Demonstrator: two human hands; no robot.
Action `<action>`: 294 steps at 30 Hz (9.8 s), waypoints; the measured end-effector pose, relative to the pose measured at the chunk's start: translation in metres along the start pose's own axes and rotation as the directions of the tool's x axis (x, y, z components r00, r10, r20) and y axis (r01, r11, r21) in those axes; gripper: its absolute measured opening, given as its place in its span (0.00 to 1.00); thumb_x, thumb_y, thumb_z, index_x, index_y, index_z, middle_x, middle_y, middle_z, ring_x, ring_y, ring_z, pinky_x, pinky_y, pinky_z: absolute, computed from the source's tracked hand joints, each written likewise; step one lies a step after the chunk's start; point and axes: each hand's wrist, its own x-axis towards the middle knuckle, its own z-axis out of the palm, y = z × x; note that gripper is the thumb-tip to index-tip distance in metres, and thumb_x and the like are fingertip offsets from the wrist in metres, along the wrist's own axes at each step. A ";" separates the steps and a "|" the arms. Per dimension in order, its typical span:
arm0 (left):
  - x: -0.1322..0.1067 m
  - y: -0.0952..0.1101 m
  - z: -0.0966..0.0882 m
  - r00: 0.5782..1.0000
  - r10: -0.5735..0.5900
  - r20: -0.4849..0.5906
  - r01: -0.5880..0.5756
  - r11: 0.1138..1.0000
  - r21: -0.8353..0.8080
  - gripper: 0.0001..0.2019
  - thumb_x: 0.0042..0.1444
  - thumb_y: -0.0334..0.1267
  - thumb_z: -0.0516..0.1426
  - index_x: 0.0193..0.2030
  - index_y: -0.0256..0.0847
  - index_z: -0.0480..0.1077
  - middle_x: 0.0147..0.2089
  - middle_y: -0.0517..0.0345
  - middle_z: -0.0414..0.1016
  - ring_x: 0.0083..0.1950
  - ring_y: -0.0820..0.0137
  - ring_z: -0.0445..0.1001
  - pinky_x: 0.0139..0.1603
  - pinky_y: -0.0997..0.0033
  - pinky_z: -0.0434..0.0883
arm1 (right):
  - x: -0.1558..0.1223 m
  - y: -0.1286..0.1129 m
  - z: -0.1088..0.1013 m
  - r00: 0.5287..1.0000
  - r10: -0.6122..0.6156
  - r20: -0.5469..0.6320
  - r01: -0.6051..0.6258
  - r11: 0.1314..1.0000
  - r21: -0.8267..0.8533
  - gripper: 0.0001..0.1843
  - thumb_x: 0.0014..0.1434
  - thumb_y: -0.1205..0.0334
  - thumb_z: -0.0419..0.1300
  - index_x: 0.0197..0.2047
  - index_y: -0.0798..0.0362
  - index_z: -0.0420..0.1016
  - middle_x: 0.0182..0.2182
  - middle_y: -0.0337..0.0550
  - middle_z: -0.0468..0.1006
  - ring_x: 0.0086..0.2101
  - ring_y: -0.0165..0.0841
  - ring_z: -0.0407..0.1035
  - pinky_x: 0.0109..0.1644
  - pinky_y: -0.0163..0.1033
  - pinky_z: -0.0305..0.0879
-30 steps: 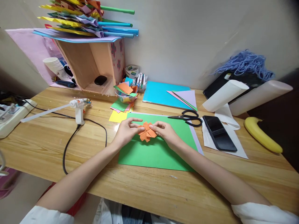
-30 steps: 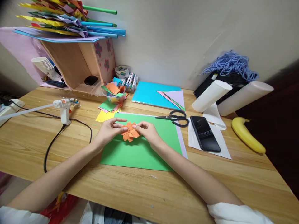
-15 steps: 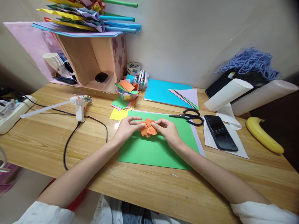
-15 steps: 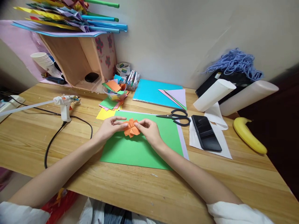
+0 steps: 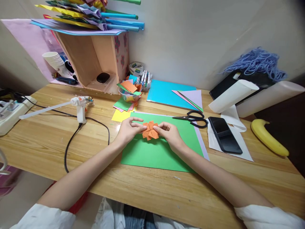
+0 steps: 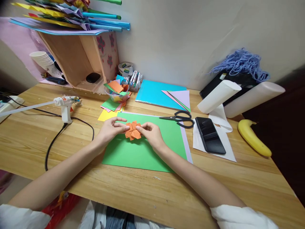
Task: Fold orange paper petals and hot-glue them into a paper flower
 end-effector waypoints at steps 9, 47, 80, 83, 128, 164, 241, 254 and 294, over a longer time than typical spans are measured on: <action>0.001 -0.003 0.002 1.000 0.014 -0.011 -0.014 1.000 -0.003 0.22 0.33 0.38 0.68 0.36 0.35 0.67 0.25 0.56 0.77 0.31 0.67 0.77 0.36 0.66 0.74 | -0.001 0.002 0.001 0.995 0.091 0.030 -0.093 0.991 0.095 0.18 0.39 0.51 0.68 0.23 0.56 0.69 0.22 0.38 0.72 0.25 0.28 0.67 0.31 0.33 0.65; -0.002 0.006 0.003 1.000 0.014 0.020 -0.017 0.991 0.135 0.24 0.32 0.39 0.68 0.38 0.34 0.68 0.25 0.57 0.74 0.26 0.71 0.74 0.27 0.74 0.70 | 0.000 -0.012 -0.005 0.983 0.087 0.162 -0.080 0.995 -0.052 0.16 0.39 0.54 0.69 0.24 0.56 0.69 0.22 0.38 0.74 0.24 0.27 0.68 0.29 0.33 0.66; -0.004 0.007 0.001 0.991 0.069 0.114 -0.086 0.985 0.151 0.18 0.40 0.47 0.64 0.33 0.34 0.74 0.33 0.52 0.76 0.34 0.68 0.73 0.34 0.73 0.68 | -0.005 -0.017 -0.003 0.984 -0.089 0.152 0.115 0.978 -0.172 0.19 0.45 0.56 0.66 0.38 0.55 0.68 0.32 0.43 0.74 0.33 0.33 0.70 0.29 0.35 0.66; -0.005 0.007 0.001 0.993 0.008 0.115 -0.012 0.999 0.036 0.19 0.42 0.48 0.63 0.37 0.35 0.74 0.38 0.51 0.77 0.36 0.68 0.73 0.38 0.72 0.68 | -0.008 -0.020 0.001 0.962 0.030 0.270 0.012 0.988 -0.152 0.17 0.45 0.55 0.66 0.34 0.57 0.71 0.30 0.44 0.75 0.29 0.31 0.70 0.29 0.34 0.66; -0.014 0.014 0.000 0.953 -0.024 0.302 0.020 1.000 0.016 0.15 0.46 0.47 0.61 0.31 0.35 0.75 0.33 0.53 0.77 0.38 0.67 0.74 0.46 0.65 0.68 | -0.010 -0.011 -0.016 0.286 -0.883 0.371 0.794 0.001 -0.608 0.08 0.55 0.73 0.57 0.34 0.50 0.74 0.31 0.44 0.78 0.32 0.31 0.73 0.34 0.36 0.71; -0.007 0.014 0.003 0.988 0.033 0.151 -0.014 0.991 -0.130 0.20 0.51 0.50 0.56 0.43 0.37 0.71 0.53 0.48 0.68 0.48 0.66 0.69 0.44 0.69 0.69 | -0.004 -0.020 -0.012 0.894 -0.437 0.100 0.441 0.816 -0.374 0.07 0.55 0.59 0.58 0.35 0.53 0.73 0.32 0.43 0.76 0.32 0.33 0.71 0.37 0.39 0.68; -0.005 -0.018 0.017 0.982 0.088 0.168 -0.102 0.992 0.072 0.14 0.42 0.43 0.63 0.29 0.34 0.72 0.29 0.54 0.75 0.29 0.72 0.72 0.29 0.75 0.69 | -0.029 -0.003 -0.012 0.986 -0.089 -0.140 0.068 0.986 -0.150 0.15 0.46 0.52 0.64 0.26 0.57 0.72 0.25 0.41 0.74 0.27 0.31 0.67 0.34 0.37 0.65; -0.003 -0.020 0.025 0.970 0.223 0.101 -0.240 0.946 0.218 0.13 0.45 0.44 0.61 0.28 0.34 0.70 0.24 0.59 0.71 0.25 0.75 0.67 0.26 0.77 0.63 | -0.025 0.009 -0.013 0.969 -0.227 -0.095 0.194 0.943 -0.271 0.10 0.48 0.56 0.62 0.28 0.55 0.73 0.28 0.43 0.76 0.31 0.34 0.69 0.37 0.38 0.67; -0.002 0.011 0.013 0.876 -0.076 0.476 0.044 0.996 0.079 0.13 0.46 0.46 0.61 0.28 0.37 0.68 0.22 0.60 0.69 0.22 0.76 0.64 0.22 0.78 0.60 | -0.043 0.001 -0.021 0.640 -0.742 0.200 0.701 0.457 -0.547 0.08 0.58 0.69 0.54 0.36 0.48 0.72 0.30 0.42 0.75 0.32 0.33 0.69 0.37 0.41 0.64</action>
